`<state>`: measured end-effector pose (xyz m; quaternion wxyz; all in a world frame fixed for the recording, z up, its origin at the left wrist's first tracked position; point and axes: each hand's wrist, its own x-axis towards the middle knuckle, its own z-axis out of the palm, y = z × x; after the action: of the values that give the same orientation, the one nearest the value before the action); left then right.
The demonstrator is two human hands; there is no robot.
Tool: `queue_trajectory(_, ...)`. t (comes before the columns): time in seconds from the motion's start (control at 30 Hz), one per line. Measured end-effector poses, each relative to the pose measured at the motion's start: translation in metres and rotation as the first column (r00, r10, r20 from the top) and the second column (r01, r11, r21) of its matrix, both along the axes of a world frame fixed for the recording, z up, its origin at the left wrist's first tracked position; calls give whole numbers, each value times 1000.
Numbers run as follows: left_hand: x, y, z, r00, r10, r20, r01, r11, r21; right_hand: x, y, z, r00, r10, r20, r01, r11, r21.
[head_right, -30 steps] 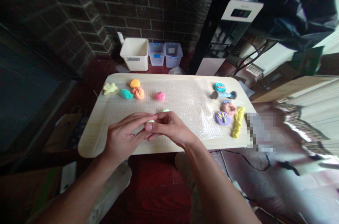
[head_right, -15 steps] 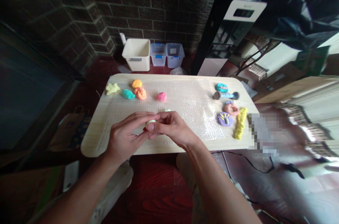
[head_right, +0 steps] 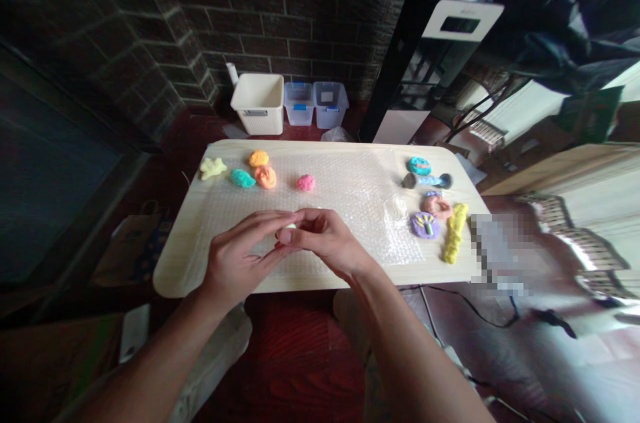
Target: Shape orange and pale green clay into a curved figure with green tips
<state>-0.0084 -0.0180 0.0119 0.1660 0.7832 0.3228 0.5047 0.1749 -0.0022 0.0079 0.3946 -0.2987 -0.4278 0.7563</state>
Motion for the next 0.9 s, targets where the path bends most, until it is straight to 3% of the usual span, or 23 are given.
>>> queue_trajectory(0.2,0,0,1,1000,-1,10,0,999,36,-3,0,1,999,-32,21,30,997,69)
queue_trajectory(0.27,0,1,-1,1000,8,28,-8,1000,-26,-3,0,0,991,-112,69,102,984,144)
queue_trajectory(0.33,0,4,-5,991,51,125,-27,982,-187,-2,0,-1,955,-251,159,199,938,283)
queue_trajectory(0.4,-2,8,-9,951,102,292,44,889,-457,-1,1,-3,876,-404,264,252,849,464)
queue_trajectory(0.47,-5,12,-12,879,135,458,261,667,-697,1,0,-2,800,-502,327,213,749,628)
queue_trajectory(0.53,-6,14,-12,796,142,588,485,432,-760,2,0,0,776,-531,340,135,667,732)
queue_trajectory(0.57,-7,14,-11,759,135,637,563,355,-746,2,0,1,779,-527,340,98,638,764)
queue_trajectory(0.6,-7,14,-9,727,126,675,616,313,-723,2,-1,2,784,-519,340,68,616,785)
queue_trajectory(0.9,-9,13,-5,684,141,715,670,265,-693,-2,-6,6,762,-539,359,-35,519,854)
